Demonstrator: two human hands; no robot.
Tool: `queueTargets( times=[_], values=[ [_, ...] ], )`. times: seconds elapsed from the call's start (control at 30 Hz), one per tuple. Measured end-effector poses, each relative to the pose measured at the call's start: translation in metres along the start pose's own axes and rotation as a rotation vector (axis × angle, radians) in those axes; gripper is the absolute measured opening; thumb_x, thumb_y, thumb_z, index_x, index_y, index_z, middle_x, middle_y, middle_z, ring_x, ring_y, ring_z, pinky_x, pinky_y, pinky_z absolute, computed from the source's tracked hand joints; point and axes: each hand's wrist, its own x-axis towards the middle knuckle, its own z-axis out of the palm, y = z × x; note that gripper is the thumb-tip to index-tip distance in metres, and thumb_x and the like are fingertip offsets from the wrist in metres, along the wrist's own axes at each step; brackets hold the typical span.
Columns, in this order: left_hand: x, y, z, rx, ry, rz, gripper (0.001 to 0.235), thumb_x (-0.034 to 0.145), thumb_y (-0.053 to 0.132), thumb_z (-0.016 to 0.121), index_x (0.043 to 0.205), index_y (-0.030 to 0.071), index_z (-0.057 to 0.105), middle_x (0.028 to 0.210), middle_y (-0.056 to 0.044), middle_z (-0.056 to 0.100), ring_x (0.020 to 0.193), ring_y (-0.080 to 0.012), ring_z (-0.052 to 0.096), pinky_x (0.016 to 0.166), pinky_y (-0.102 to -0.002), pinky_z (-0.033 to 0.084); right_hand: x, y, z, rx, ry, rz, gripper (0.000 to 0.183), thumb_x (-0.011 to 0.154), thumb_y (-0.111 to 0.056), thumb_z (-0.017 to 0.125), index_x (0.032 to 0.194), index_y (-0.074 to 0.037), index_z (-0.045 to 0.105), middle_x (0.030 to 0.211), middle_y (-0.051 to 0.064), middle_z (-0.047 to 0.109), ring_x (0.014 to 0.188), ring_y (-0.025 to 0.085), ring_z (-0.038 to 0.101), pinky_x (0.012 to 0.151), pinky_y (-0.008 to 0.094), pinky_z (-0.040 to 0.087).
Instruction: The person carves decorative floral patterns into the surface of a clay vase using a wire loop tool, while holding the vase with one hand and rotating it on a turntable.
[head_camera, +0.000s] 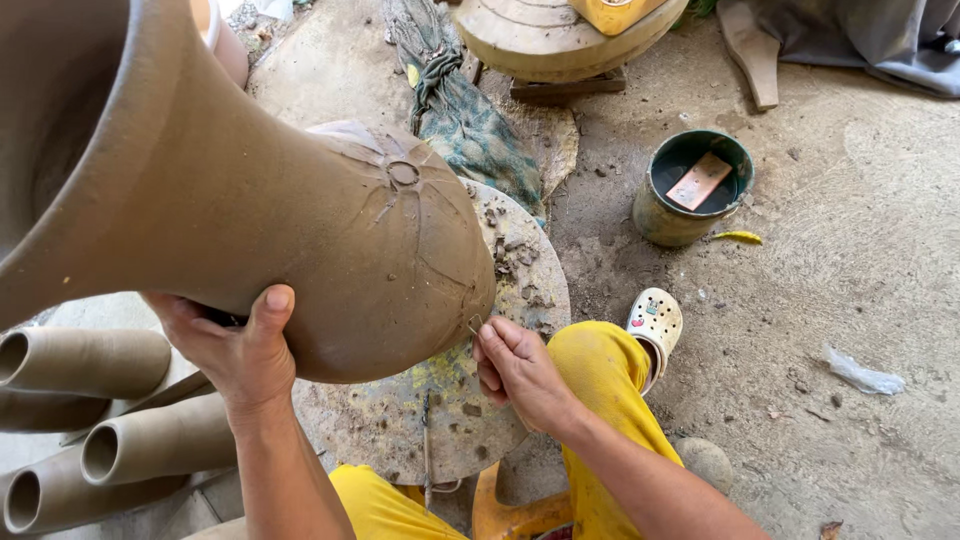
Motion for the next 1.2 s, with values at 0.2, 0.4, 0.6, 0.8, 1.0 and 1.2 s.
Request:
queueTargets(
  times=[0.2,0.4,0.6,0.8,1.0,1.2],
  values=[
    [-0.002,-0.011,-0.007,0.085,0.004,0.006,0.119,0.081,0.064,0.091,0.161,0.003,0.027,0.152,-0.013,0.044,0.144,-0.0252,0.043,0.126,-0.044,0.036,0.009,-0.021,0.009,0.061,0.024,0.064,0.033,0.109,-0.03,0.046,0.084,-0.008,0.049,0.06,-0.005,0.035,0.046,0.005,0.027,0.039,0.024,0.026],
    [-0.001,0.0,-0.002,0.059,0.017,-0.028,0.123,0.078,0.067,0.092,0.16,0.003,0.028,0.15,-0.013,0.044,0.143,-0.0261,0.044,0.127,-0.045,0.038,0.016,-0.029,0.008,-0.2,0.089,0.104,0.036,0.108,-0.03,0.047,0.079,-0.009,0.046,0.059,-0.005,0.039,0.046,0.007,0.033,0.04,0.025,0.031],
    [-0.002,0.007,0.003,0.038,0.048,-0.026,0.123,0.075,0.065,0.093,0.159,0.002,0.03,0.148,-0.011,0.045,0.143,-0.0248,0.044,0.125,-0.042,0.037,0.022,-0.025,0.006,-0.141,0.087,0.221,0.037,0.108,-0.029,0.044,0.076,-0.01,0.045,0.055,-0.005,0.034,0.043,0.007,0.028,0.038,0.026,0.028],
    [-0.003,0.012,0.005,0.004,0.049,-0.012,0.119,0.078,0.06,0.095,0.158,0.001,0.029,0.15,-0.012,0.046,0.139,-0.0226,0.045,0.122,-0.038,0.036,0.027,-0.012,0.0,-0.094,0.027,0.245,0.037,0.108,-0.028,0.044,0.074,-0.012,0.043,0.054,-0.005,0.032,0.04,0.008,0.024,0.035,0.027,0.024],
    [-0.001,0.02,0.007,-0.101,0.035,0.005,0.118,0.076,0.054,0.097,0.158,0.001,0.031,0.147,-0.008,0.049,0.135,-0.0196,0.051,0.116,-0.035,0.041,0.007,0.023,0.01,-0.236,0.148,0.367,0.024,0.105,-0.027,0.048,0.082,-0.021,0.047,0.067,-0.01,0.043,0.052,0.0,0.04,0.043,0.021,0.035],
    [0.001,0.007,0.005,-0.099,0.02,-0.025,0.117,0.078,0.053,0.098,0.158,0.0,0.032,0.143,-0.007,0.049,0.131,-0.0183,0.048,0.116,-0.033,0.04,0.005,0.004,-0.009,-0.008,0.07,0.049,0.035,0.108,-0.032,0.044,0.08,-0.011,0.046,0.06,-0.003,0.037,0.044,0.006,0.028,0.037,0.023,0.026]
  ],
)
